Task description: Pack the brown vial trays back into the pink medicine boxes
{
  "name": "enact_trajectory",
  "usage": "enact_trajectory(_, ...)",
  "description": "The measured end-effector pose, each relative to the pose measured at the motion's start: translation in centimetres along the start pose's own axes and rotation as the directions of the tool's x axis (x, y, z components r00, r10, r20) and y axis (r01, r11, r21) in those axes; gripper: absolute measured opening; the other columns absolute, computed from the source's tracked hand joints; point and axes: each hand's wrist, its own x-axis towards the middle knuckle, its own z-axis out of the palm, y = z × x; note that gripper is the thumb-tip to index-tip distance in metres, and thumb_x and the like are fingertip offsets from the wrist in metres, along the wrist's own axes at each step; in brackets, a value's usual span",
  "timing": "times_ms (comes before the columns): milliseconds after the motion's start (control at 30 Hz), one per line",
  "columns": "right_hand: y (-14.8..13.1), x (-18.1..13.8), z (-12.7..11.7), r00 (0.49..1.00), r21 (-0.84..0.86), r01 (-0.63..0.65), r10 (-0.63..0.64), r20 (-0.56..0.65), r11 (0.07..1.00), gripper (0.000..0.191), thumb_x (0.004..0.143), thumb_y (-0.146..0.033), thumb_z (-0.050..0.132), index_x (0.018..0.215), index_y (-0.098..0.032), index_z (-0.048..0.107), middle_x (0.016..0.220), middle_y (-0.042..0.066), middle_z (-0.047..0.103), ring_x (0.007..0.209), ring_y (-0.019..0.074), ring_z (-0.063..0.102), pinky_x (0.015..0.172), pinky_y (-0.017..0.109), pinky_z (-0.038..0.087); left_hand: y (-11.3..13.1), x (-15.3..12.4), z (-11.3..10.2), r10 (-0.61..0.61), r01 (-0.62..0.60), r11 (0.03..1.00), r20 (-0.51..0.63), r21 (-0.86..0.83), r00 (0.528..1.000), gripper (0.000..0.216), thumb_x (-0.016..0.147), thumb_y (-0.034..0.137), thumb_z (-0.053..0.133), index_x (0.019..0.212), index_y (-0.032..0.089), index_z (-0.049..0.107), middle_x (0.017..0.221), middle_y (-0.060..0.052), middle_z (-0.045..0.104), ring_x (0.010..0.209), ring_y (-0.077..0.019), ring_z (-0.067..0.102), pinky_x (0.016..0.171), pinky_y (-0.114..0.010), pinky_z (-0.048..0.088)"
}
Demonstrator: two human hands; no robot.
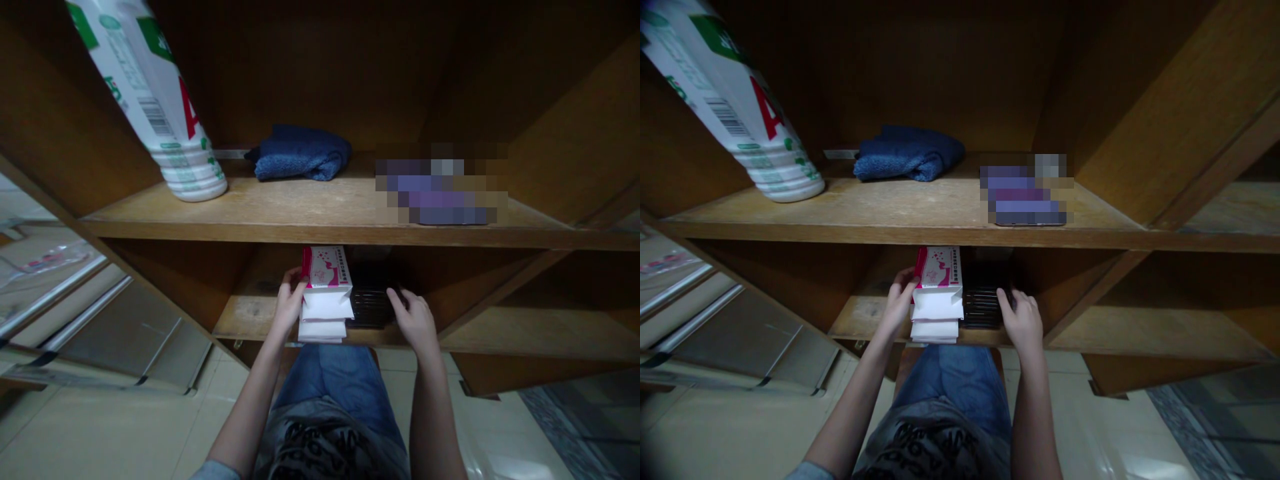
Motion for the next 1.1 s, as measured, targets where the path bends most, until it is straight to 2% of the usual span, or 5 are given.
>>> enact_trajectory(333, 1.0, 0.1, 0.6, 0.998, -0.05, 0.058, -0.058, -0.004, 0.997, 0.063, 0.089, -0.058, 0.029, 0.1, -0.008, 0.066, 0.091, 0.019, 0.068, 0.091, 0.0308, 0.059, 0.083, 0.043, 0.045, 0.1, 0.0, -0.2, 0.014, -0.014, 1.0, 0.024, 0.023, 1.0, 0.028, 0.077, 0.028, 0.05, 0.103, 0.02, 0.054, 0.109, -0.006, 0.063, 0.104, -0.0171, 0.058, 0.093, -0.029, 0.042)
enact_trajectory(633, -5.2, -1.5, -0.3, 0.911, 0.149, 0.305, -0.243, -0.334, 0.941, 0.029, 0.088, -0.037, 0.049, 0.101, -0.017, 0.064, 0.098, 0.011, 0.069, 0.093, 0.0245, 0.058, 0.084, 0.041, 0.047, 0.0, 0.0, 0.0, 0.018, -0.019, 1.0, 0.028, 0.025, 0.999, 0.027, 0.081, 0.03, 0.047, 0.105, 0.021, 0.055, 0.112, -0.005, 0.063, 0.107, -0.0168, 0.057, 0.095, -0.029, 0.041)
enact_trajectory(800, -9.4, -3.6, 1.2, 0.826, 0.306, 0.507, -0.556, 0.095, 0.806, 0.025, 0.09, -0.028, 0.046, 0.103, -0.02, 0.065, 0.104, 0.007, 0.069, 0.1, 0.0209, 0.06, 0.091, 0.038, 0.047, -0.2, -0.1, 0.0, 0.02, -0.021, 1.0, 0.012, 0.016, 1.0, 0.028, 0.083, 0.032, 0.047, 0.107, 0.021, 0.056, 0.112, -0.005, 0.063, 0.106, -0.0173, 0.057, 0.095, -0.029, 0.042)
enact_trajectory(933, -10.7, -4.0, 3.3, 0.752, 0.169, 0.568, -0.592, 0.289, 0.805, 0.044, 0.089, -0.033, 0.047, 0.129, -0.012, 0.051, 0.136, 0.014, 0.05, 0.128, 0.0253, 0.043, 0.105, 0.043, 0.037, -0.5, -0.1, -0.1, 0.005, -0.005, 0.999, 0.002, 0.031, 1.0, 0.03, 0.083, 0.03, 0.045, 0.109, 0.021, 0.056, 0.114, -0.005, 0.062, 0.108, -0.0185, 0.057, 0.097, -0.031, 0.041)
enact_trajectory(1100, -11.3, -3.7, 4.1, 0.724, 0.01, 0.614, -0.567, 0.392, 0.79, 0.064, 0.086, -0.043, 0.053, 0.135, -0.005, 0.042, 0.14, 0.022, 0.043, 0.131, 0.032, 0.038, 0.109, 0.046, 0.03, -1.0, 0.1, -0.1, 0.025, -0.025, 1.0, -0.016, 0.012, 1.0, 0.031, 0.082, 0.029, 0.046, 0.11, 0.02, 0.055, 0.114, -0.005, 0.062, 0.109, -0.0188, 0.056, 0.099, -0.032, 0.039)
